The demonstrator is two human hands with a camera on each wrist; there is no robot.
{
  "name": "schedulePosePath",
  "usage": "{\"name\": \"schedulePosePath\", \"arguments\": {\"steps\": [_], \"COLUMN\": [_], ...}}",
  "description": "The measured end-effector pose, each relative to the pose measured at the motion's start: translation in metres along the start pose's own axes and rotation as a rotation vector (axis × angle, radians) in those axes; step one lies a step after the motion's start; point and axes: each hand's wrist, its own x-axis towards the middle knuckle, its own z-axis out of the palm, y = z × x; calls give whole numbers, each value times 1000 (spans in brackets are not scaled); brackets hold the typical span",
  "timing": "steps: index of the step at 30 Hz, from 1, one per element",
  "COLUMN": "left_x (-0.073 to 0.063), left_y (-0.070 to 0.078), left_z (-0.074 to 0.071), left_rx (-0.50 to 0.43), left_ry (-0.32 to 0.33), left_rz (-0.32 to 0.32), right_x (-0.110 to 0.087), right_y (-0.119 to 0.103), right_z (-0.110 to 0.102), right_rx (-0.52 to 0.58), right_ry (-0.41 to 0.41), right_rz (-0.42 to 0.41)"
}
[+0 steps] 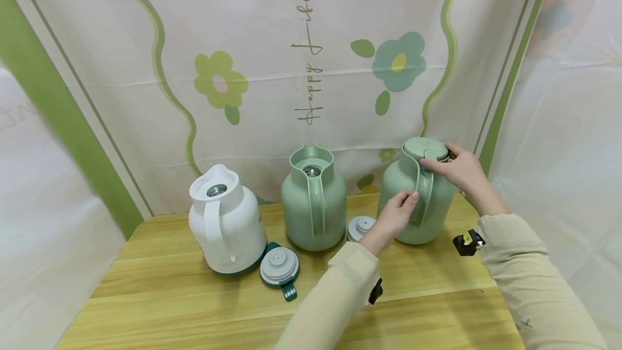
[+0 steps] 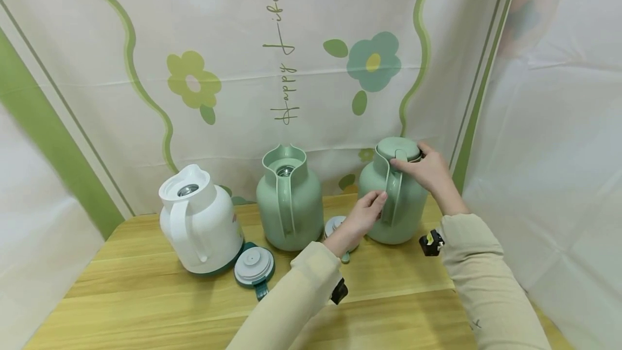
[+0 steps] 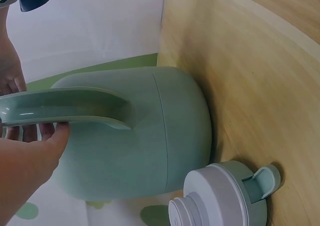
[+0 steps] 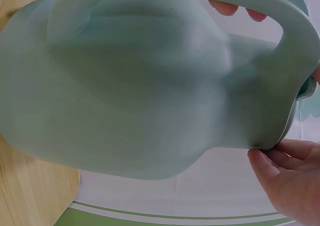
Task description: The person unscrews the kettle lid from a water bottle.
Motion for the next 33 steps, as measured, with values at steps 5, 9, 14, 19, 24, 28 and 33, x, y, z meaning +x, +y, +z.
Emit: {"name": "schedulePosePath", "arguments": {"steps": [5, 9, 14, 19, 24, 28, 33], "left_x": [2, 3, 4, 4, 1, 0, -1], "left_y": [0, -1, -2, -2, 1, 2, 0], "left_z": [2, 1, 1, 1, 0, 0, 1], "left_rx": [72, 100, 96, 112, 127, 130, 107], "left_ry": [23, 15, 6, 17, 19, 25, 21], "left_rz": [42, 73, 80, 86, 66, 60, 35], "right_x": [0, -1, -1, -2, -3, -5, -6], "right_y": [0, -3, -1, 2, 7, 14, 22], "right_z": [1, 1, -1, -3, -7, -12, -13], "right_rx": [-16, -35, -12, 62, 102, 134, 211], "right_ry": [19, 23, 5, 0, -4, -31, -33], "right_rz": [1, -4, 6, -5, -17, -34, -41]}}
